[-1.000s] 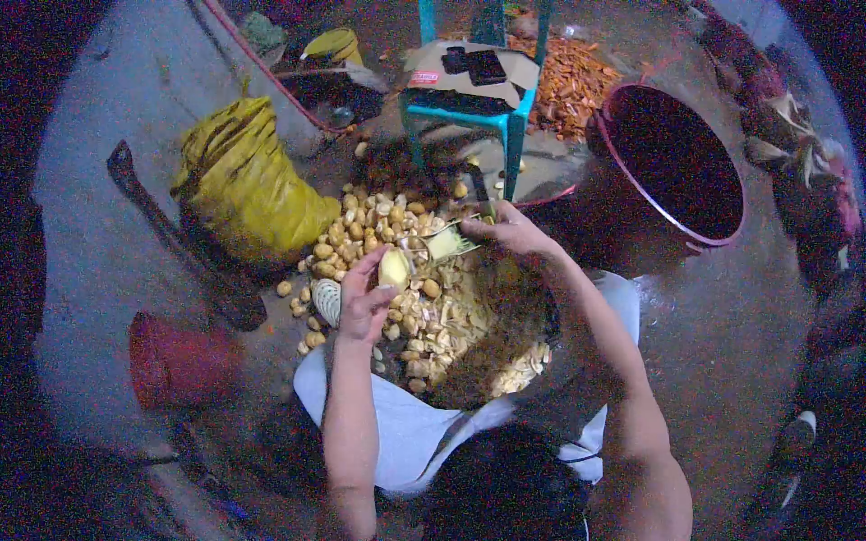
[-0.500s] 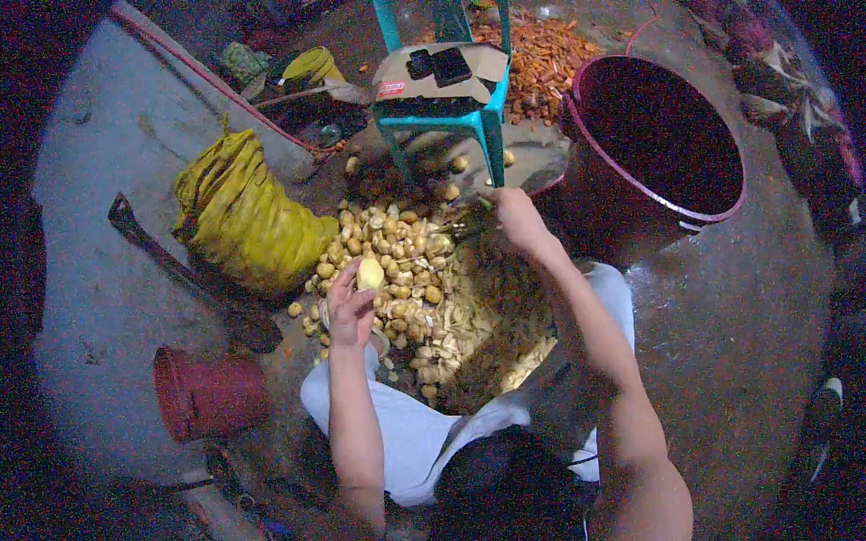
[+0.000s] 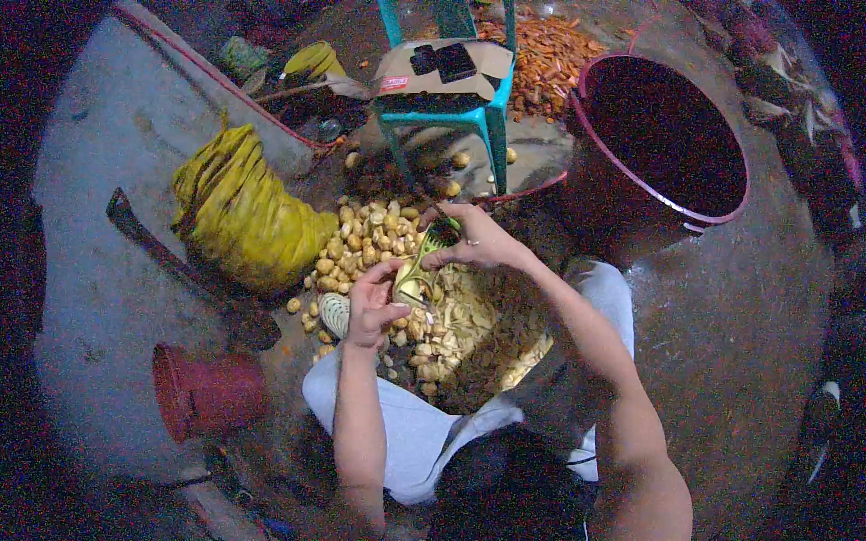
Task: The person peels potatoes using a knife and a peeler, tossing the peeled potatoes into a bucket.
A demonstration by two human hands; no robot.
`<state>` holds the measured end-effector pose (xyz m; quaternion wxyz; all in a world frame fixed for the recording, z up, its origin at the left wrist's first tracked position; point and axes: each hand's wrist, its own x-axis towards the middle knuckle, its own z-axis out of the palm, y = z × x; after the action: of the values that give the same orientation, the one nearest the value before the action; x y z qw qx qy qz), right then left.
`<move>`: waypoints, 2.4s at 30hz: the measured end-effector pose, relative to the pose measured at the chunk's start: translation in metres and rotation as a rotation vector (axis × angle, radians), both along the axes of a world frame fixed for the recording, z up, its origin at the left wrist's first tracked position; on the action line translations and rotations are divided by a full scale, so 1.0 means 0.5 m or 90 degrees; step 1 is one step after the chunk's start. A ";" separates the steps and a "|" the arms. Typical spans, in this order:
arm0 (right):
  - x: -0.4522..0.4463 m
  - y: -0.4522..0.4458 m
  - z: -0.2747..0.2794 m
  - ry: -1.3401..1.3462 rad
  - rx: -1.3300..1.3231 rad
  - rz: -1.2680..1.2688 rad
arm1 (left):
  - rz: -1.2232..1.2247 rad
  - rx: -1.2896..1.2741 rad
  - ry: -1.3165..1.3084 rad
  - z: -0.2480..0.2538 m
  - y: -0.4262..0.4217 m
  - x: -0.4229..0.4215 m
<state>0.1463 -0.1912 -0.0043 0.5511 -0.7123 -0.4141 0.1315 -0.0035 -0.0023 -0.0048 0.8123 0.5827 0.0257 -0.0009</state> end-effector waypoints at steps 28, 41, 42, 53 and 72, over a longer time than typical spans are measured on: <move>0.060 -0.044 -0.010 0.011 -0.073 -0.268 | 0.177 -0.341 0.183 -0.091 -0.042 0.041; -0.008 0.020 -0.063 -0.111 0.011 -0.092 | 0.334 -0.458 0.234 -0.125 -0.024 0.055; -0.009 0.024 -0.067 -0.136 0.015 -0.087 | 0.331 -0.447 0.213 -0.121 -0.023 0.053; 0.012 0.012 -0.043 -0.032 0.016 -0.112 | 0.141 -0.209 -0.004 -0.037 -0.018 0.017; 0.003 0.004 0.022 -0.009 0.061 -0.132 | 0.097 -0.189 -0.039 -0.011 -0.013 -0.006</move>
<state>0.1476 -0.1893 0.0065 0.5926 -0.7250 -0.3476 0.0488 -0.0064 -0.0087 -0.0102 0.8875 0.4526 0.0446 0.0743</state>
